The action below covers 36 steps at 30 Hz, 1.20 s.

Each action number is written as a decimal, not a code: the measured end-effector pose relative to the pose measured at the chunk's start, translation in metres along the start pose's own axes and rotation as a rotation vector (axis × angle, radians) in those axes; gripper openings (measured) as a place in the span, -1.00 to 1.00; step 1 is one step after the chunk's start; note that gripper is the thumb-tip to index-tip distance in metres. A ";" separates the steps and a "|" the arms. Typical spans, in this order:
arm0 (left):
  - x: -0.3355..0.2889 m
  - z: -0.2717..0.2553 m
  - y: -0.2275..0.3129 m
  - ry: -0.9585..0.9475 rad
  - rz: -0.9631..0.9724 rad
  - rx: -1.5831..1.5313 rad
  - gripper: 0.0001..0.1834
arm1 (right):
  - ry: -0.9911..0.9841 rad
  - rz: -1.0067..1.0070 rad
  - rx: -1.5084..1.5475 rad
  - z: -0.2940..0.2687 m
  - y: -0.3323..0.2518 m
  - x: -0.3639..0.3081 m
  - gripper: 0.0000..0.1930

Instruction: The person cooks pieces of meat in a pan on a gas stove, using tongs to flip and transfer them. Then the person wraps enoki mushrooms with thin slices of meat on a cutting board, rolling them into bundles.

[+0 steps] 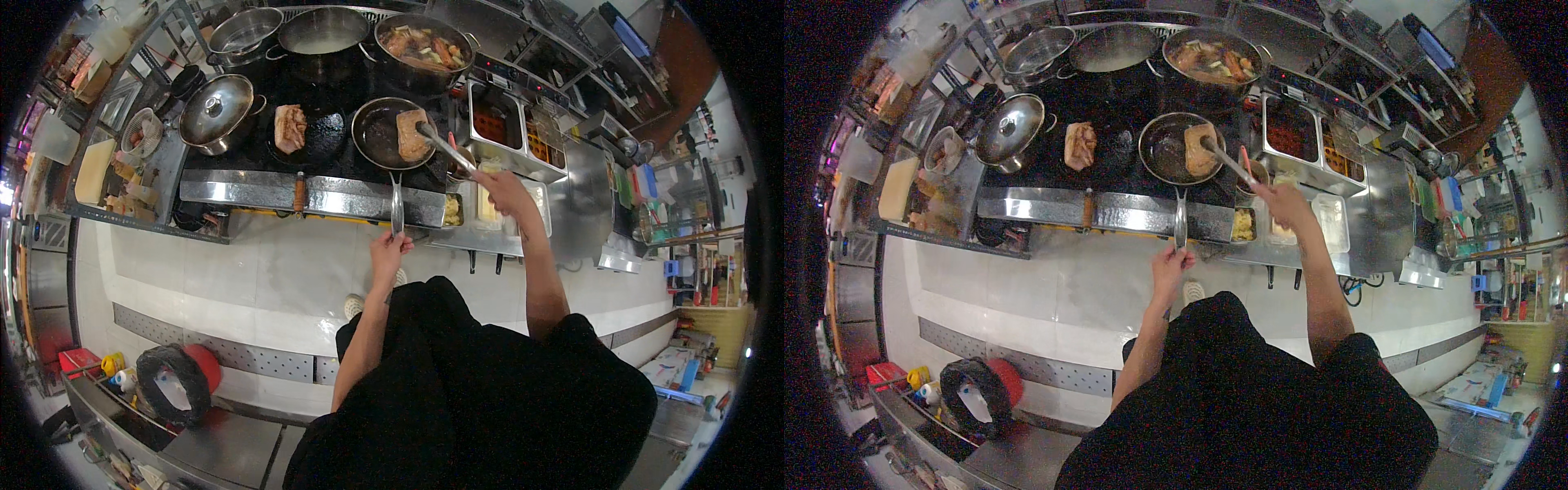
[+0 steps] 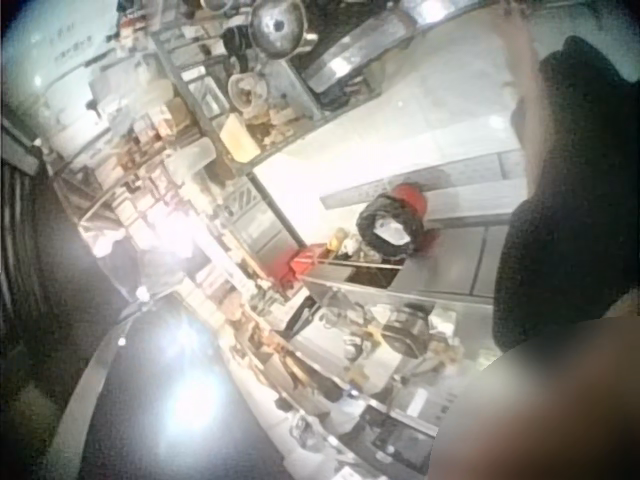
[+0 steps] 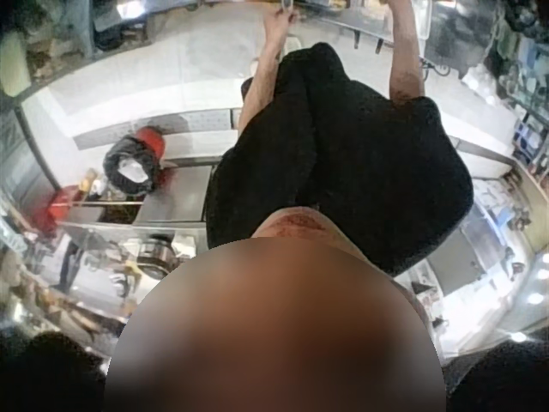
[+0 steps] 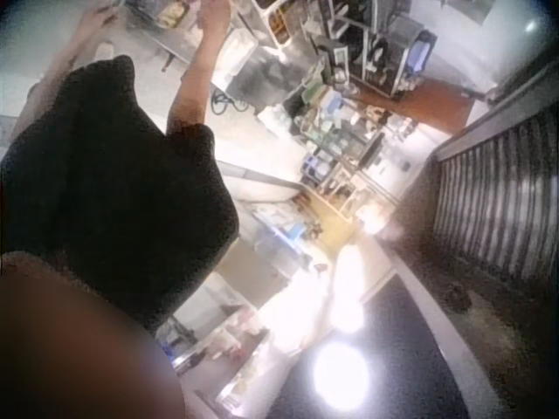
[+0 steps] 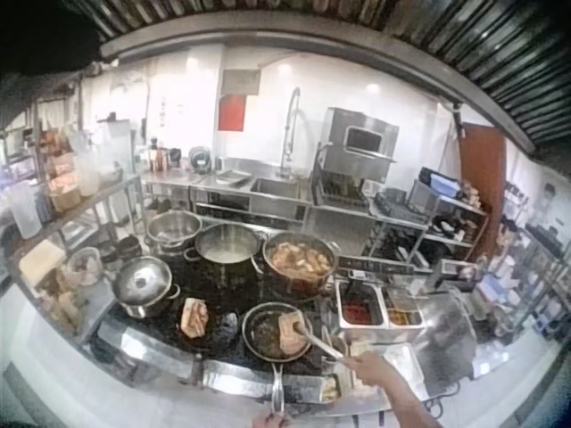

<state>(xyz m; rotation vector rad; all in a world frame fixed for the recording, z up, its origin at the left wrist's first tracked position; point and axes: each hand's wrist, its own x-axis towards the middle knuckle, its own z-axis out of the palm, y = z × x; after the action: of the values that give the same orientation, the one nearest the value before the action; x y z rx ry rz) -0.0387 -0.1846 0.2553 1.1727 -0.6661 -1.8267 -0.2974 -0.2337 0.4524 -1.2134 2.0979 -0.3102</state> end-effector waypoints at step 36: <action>-0.002 -0.002 0.010 0.042 -0.006 0.104 -0.81 | 0.309 -0.515 -0.583 0.052 -0.017 0.053 -0.41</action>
<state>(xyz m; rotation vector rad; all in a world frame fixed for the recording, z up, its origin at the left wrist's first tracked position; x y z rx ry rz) -0.0326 -0.1876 0.2634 1.2788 -0.7413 -1.7859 -0.2687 -0.2809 0.3994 -2.1800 2.1757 -0.1113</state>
